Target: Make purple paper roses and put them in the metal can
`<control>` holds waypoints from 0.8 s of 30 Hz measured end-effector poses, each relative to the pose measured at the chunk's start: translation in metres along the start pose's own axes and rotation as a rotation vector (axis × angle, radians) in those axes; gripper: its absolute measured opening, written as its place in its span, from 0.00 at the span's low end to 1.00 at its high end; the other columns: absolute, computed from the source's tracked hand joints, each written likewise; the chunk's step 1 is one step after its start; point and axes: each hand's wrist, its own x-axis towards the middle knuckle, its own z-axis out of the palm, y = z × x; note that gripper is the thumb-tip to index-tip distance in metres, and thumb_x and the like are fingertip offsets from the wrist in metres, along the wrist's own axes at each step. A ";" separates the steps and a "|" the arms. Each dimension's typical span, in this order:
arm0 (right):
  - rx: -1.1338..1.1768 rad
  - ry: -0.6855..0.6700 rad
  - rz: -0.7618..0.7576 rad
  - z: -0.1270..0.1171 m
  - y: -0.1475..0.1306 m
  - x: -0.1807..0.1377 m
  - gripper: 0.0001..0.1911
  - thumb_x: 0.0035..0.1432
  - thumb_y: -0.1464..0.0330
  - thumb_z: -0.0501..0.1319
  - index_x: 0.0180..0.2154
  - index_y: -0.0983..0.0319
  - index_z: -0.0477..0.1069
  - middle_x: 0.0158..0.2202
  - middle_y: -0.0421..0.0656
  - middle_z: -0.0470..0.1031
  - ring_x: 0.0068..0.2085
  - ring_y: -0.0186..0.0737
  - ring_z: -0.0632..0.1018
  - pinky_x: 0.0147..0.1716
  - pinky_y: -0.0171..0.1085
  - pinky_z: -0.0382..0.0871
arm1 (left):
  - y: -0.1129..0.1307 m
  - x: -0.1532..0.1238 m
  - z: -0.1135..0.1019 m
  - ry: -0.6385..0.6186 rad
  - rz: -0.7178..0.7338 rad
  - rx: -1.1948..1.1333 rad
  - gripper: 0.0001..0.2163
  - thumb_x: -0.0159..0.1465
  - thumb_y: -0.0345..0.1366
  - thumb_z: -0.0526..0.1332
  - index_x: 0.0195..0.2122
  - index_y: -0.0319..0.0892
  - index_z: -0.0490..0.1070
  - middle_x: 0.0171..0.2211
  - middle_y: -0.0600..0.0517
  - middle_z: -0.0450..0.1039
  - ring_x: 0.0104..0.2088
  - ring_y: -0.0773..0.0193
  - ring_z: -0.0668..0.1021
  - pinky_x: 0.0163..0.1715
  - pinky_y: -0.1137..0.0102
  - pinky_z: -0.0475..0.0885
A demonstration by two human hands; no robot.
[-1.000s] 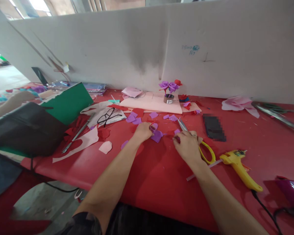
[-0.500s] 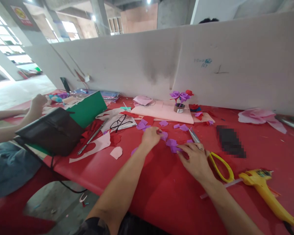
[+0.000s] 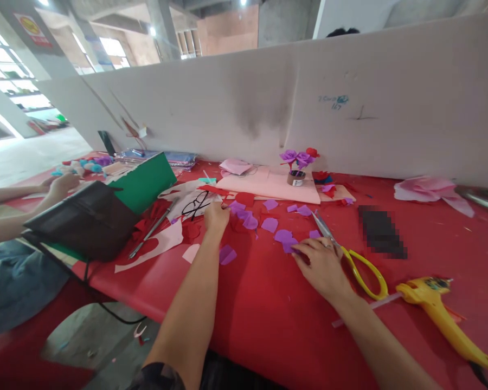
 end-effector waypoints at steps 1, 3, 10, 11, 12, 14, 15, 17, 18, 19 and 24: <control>0.003 -0.002 0.010 0.000 0.001 0.000 0.08 0.56 0.67 0.60 0.37 0.55 0.77 0.38 0.41 0.78 0.43 0.48 0.70 0.41 0.45 0.54 | -0.001 0.002 -0.001 0.012 0.008 -0.009 0.08 0.58 0.38 0.60 0.32 0.40 0.76 0.34 0.44 0.77 0.38 0.55 0.77 0.37 0.66 0.67; 0.005 -0.007 0.034 0.000 0.001 0.001 0.07 0.56 0.67 0.60 0.36 0.56 0.77 0.37 0.41 0.78 0.43 0.49 0.70 0.41 0.45 0.54 | -0.003 0.004 -0.001 0.013 0.031 -0.031 0.07 0.56 0.37 0.62 0.32 0.40 0.76 0.33 0.44 0.78 0.37 0.56 0.77 0.37 0.67 0.67; -0.007 -0.086 0.118 -0.002 -0.002 0.003 0.05 0.55 0.71 0.59 0.30 0.59 0.74 0.34 0.42 0.78 0.41 0.49 0.70 0.36 0.42 0.52 | 0.022 -0.016 -0.001 0.008 0.194 -0.180 0.18 0.53 0.32 0.63 0.46 0.39 0.74 0.39 0.46 0.77 0.39 0.59 0.77 0.41 0.68 0.67; -0.014 -0.094 0.126 -0.003 -0.002 0.004 0.05 0.55 0.72 0.59 0.30 0.60 0.74 0.34 0.43 0.77 0.41 0.49 0.70 0.36 0.42 0.52 | 0.028 -0.023 0.000 -0.026 0.227 -0.221 0.15 0.55 0.32 0.61 0.44 0.39 0.75 0.37 0.47 0.78 0.38 0.60 0.77 0.40 0.69 0.68; -0.019 -0.096 0.135 -0.003 -0.002 0.004 0.05 0.54 0.73 0.59 0.30 0.60 0.73 0.35 0.44 0.77 0.41 0.49 0.70 0.35 0.42 0.52 | 0.035 -0.030 0.002 -0.104 0.278 -0.316 0.13 0.55 0.32 0.60 0.41 0.37 0.76 0.36 0.47 0.78 0.37 0.61 0.77 0.39 0.69 0.68; -0.024 -0.082 0.156 -0.003 -0.002 0.004 0.05 0.54 0.74 0.58 0.31 0.61 0.73 0.35 0.44 0.77 0.42 0.49 0.70 0.35 0.42 0.52 | 0.046 -0.046 0.008 -0.243 0.342 -0.374 0.09 0.55 0.32 0.61 0.34 0.38 0.78 0.31 0.50 0.78 0.34 0.64 0.77 0.38 0.72 0.69; -0.019 -0.071 0.163 -0.004 -0.001 0.005 0.05 0.55 0.74 0.58 0.32 0.62 0.73 0.36 0.45 0.77 0.42 0.49 0.70 0.35 0.42 0.52 | 0.051 -0.054 0.012 -0.348 0.370 -0.397 0.07 0.54 0.31 0.61 0.33 0.38 0.78 0.31 0.50 0.78 0.34 0.64 0.78 0.38 0.72 0.69; 0.009 -0.065 0.157 -0.004 0.000 0.005 0.05 0.56 0.73 0.58 0.32 0.61 0.73 0.36 0.44 0.77 0.43 0.49 0.70 0.36 0.42 0.52 | 0.057 -0.067 0.019 -0.473 0.390 -0.404 0.06 0.53 0.30 0.61 0.30 0.38 0.77 0.30 0.50 0.79 0.33 0.65 0.78 0.37 0.72 0.69; 0.022 -0.072 0.147 -0.003 0.000 0.005 0.05 0.57 0.72 0.58 0.33 0.60 0.73 0.36 0.43 0.77 0.43 0.49 0.70 0.36 0.42 0.52 | 0.060 -0.072 0.022 -0.508 0.399 -0.391 0.05 0.53 0.29 0.61 0.29 0.38 0.77 0.30 0.50 0.79 0.33 0.65 0.78 0.38 0.72 0.70; 0.027 -0.088 0.133 -0.002 0.000 0.005 0.05 0.57 0.71 0.58 0.33 0.59 0.73 0.36 0.43 0.77 0.43 0.48 0.70 0.36 0.42 0.52 | 0.062 -0.077 0.025 -0.516 0.410 -0.360 0.05 0.53 0.28 0.61 0.29 0.38 0.77 0.30 0.50 0.79 0.33 0.64 0.78 0.38 0.71 0.70; -0.043 -0.151 0.100 0.004 0.000 0.005 0.06 0.56 0.74 0.57 0.32 0.62 0.72 0.37 0.47 0.75 0.42 0.49 0.69 0.36 0.42 0.52 | 0.068 -0.090 0.030 -0.468 0.471 -0.165 0.05 0.53 0.27 0.61 0.29 0.38 0.76 0.34 0.45 0.79 0.38 0.58 0.79 0.43 0.66 0.69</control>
